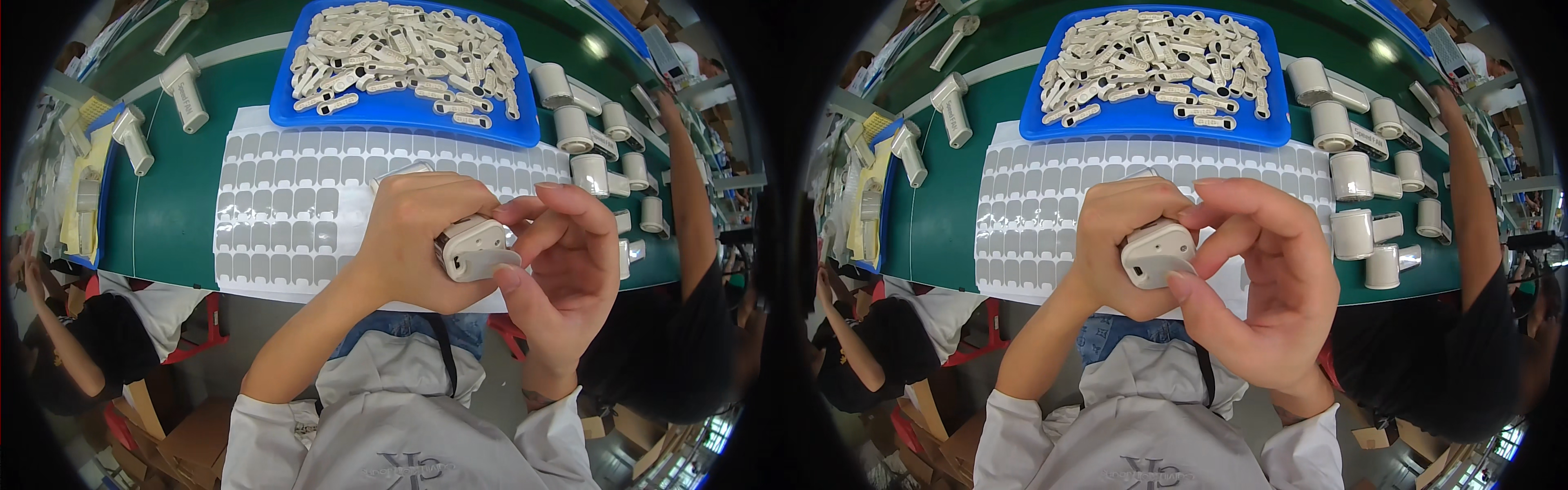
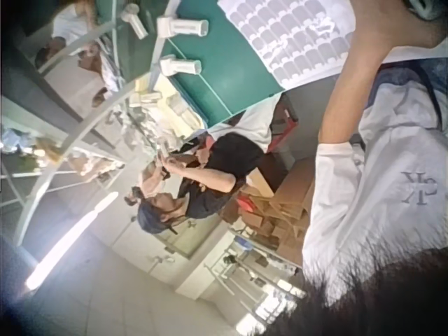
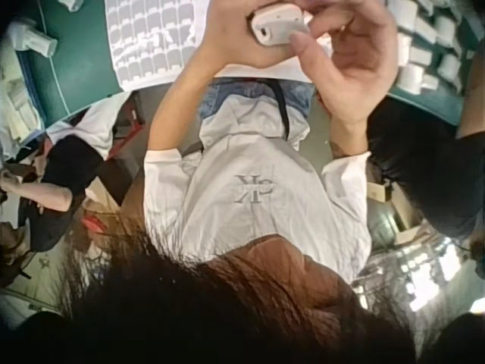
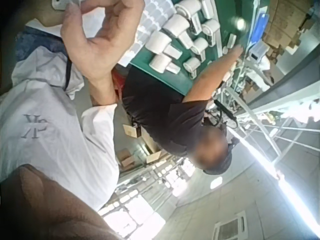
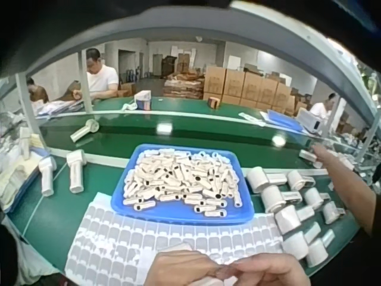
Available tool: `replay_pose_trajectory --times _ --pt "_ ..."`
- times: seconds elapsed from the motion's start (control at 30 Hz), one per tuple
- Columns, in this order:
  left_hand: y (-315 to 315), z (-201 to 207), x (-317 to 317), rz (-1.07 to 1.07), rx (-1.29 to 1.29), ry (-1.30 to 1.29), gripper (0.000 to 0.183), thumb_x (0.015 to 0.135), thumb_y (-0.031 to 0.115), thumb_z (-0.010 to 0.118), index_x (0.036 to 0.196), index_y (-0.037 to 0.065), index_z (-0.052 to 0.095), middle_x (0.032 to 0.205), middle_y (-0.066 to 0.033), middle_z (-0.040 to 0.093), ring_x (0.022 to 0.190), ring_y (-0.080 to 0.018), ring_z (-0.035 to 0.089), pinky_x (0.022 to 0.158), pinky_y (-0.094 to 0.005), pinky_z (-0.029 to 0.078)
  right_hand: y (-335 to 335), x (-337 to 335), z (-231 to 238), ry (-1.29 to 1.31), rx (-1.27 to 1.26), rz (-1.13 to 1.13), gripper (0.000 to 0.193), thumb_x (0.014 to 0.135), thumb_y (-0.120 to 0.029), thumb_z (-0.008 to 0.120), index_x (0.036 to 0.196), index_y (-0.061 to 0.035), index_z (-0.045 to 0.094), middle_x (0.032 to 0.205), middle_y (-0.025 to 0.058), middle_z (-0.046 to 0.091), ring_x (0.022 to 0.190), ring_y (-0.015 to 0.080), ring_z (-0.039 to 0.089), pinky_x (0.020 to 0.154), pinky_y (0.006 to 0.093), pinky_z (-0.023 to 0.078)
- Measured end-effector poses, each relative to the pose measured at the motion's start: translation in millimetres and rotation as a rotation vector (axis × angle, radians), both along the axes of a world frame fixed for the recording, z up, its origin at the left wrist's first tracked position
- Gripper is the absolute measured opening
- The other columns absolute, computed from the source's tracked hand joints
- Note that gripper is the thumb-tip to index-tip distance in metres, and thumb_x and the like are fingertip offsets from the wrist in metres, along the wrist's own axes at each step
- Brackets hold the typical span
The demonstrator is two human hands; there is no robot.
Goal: The person assembles small white electronic devices at a factory workstation. They pick up a cylindrical body and a circular component, insert the component into the body, and place the finished unit on the table. The process is repeated continuously with parts from a blue tray.
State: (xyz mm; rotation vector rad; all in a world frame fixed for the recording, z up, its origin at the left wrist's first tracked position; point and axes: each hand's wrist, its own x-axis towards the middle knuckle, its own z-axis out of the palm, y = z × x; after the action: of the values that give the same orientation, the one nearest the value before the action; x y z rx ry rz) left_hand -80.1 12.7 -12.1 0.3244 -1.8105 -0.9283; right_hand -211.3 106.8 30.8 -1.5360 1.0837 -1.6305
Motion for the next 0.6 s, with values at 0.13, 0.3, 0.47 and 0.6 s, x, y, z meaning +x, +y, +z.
replay_pose_trajectory --times 0.13,0.3,0.47,0.6 --pt "0.4 -1.7 -2.8 -0.006 0.01 0.021 0.029 0.058 0.024 0.079 0.076 0.007 0.064 0.066 -0.0082 0.062 0.056 -0.0273 0.06 0.05 -0.0328 0.047 -0.3 -1.0 0.3 0.023 -0.004 -0.005 0.056 0.074 0.009 0.07 0.126 0.0081 0.049 0.102 0.0103 0.061 0.087 0.0129 0.062 0.086 0.0287 0.047" --pt "0.2 -2.6 -2.6 -0.001 0.012 0.017 0.029 0.06 0.026 0.079 0.076 0.007 0.064 0.066 -0.008 0.062 0.055 -0.0271 0.06 0.049 -0.0332 0.046 2.0 3.7 2.3 0.006 0.069 -0.077 0.057 0.075 -0.002 0.073 0.126 0.0049 0.048 0.078 0.0063 0.06 0.102 0.0219 0.06 0.094 0.034 0.044" --pt "0.3 -2.2 -2.2 0.003 0.02 0.025 0.031 0.06 0.028 0.08 0.076 0.007 0.064 0.065 -0.0079 0.062 0.055 -0.027 0.06 0.049 -0.0332 0.046 2.7 6.4 5.5 0.007 0.109 -0.103 0.056 0.075 -0.002 0.073 0.125 0.0046 0.049 0.08 0.0066 0.06 0.101 0.0211 0.061 0.091 0.032 0.046" --pt "-0.5 -0.6 -1.3 -0.007 0.022 0.007 0.031 0.06 0.029 0.08 0.075 0.007 0.064 0.065 -0.0077 0.061 0.055 -0.027 0.06 0.049 -0.0332 0.046 3.3 7.7 5.8 0.014 0.117 -0.119 0.056 0.075 -0.002 0.073 0.125 0.0045 0.049 0.08 0.0064 0.06 0.1 0.0209 0.061 0.089 0.0307 0.046"
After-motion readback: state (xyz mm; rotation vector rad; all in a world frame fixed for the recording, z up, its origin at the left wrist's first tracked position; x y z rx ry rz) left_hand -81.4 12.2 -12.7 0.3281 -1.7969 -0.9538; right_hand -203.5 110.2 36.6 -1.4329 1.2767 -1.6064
